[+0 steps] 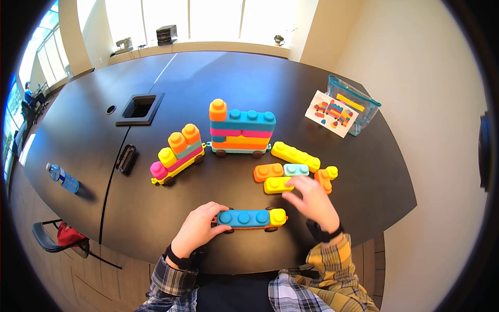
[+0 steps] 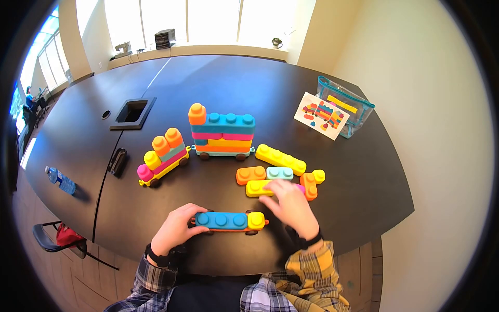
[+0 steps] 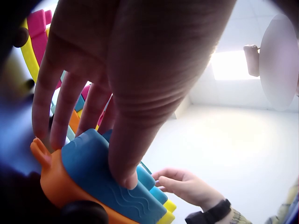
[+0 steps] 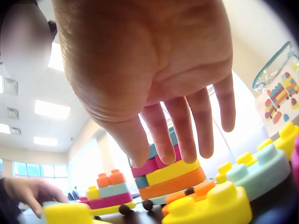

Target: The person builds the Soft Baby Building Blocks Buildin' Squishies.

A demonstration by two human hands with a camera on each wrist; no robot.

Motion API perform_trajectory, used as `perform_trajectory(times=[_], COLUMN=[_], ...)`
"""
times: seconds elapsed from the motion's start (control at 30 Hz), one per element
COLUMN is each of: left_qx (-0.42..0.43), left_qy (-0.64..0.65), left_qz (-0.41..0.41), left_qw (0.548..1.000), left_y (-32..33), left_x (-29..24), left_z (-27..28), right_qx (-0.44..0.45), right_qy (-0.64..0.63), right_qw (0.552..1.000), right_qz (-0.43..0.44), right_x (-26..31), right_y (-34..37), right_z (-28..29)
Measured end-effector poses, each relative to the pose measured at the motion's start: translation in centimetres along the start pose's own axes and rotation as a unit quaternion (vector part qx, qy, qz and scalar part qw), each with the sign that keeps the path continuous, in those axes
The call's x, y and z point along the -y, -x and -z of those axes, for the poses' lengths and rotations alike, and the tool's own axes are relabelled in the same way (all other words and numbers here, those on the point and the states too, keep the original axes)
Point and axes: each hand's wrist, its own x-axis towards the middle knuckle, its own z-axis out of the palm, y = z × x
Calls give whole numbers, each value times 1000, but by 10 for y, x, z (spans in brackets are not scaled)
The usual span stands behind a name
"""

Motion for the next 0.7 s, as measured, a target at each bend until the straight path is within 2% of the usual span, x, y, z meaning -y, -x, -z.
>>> perform_trajectory(times=[0.1, 0.17, 0.27, 0.37, 0.5, 0.57, 0.6, 0.67, 0.7], left_qx=[-2, -8, -7, -5, -16, -19, -16, -15, -7], left_qy=[-3, 2, -4, 14, -3, 6, 3, 0, -1], left_qz=[-4, -5, 6, 11, -7, -3, -3, -1, 13], left_qw=[1000, 1000, 1000, 1000, 1000, 1000, 1000, 1000, 1000], left_y=[-1, 0, 0, 1, 1, 2, 2, 2, 2], left_x=[0, 0, 0, -1, 0, 2, 5, 7, 8], left_z=[-1, -3, -3, -4, -4, -4, -5, -6, -5], right_qx=[-10, 28, 61, 88, 66, -10, -8, -33, -12], right_qy=[73, 151, 202, 193, 167, -6, -6, -159, -197], right_qw=[997, 988, 977, 977, 984, 1000, 1000, 986, 980], right_qz=[30, 22, 14, 2, 14, -19, -18, 29, 34], right_x=[-28, -44, -48, -55, -40, -12, 2, 30, 40], right_y=[-35, -51, -60, -65, -65, -58, -52, -37, -29], right_z=[-14, -29, -40, -45, -33, -20, -15, -10, -13])
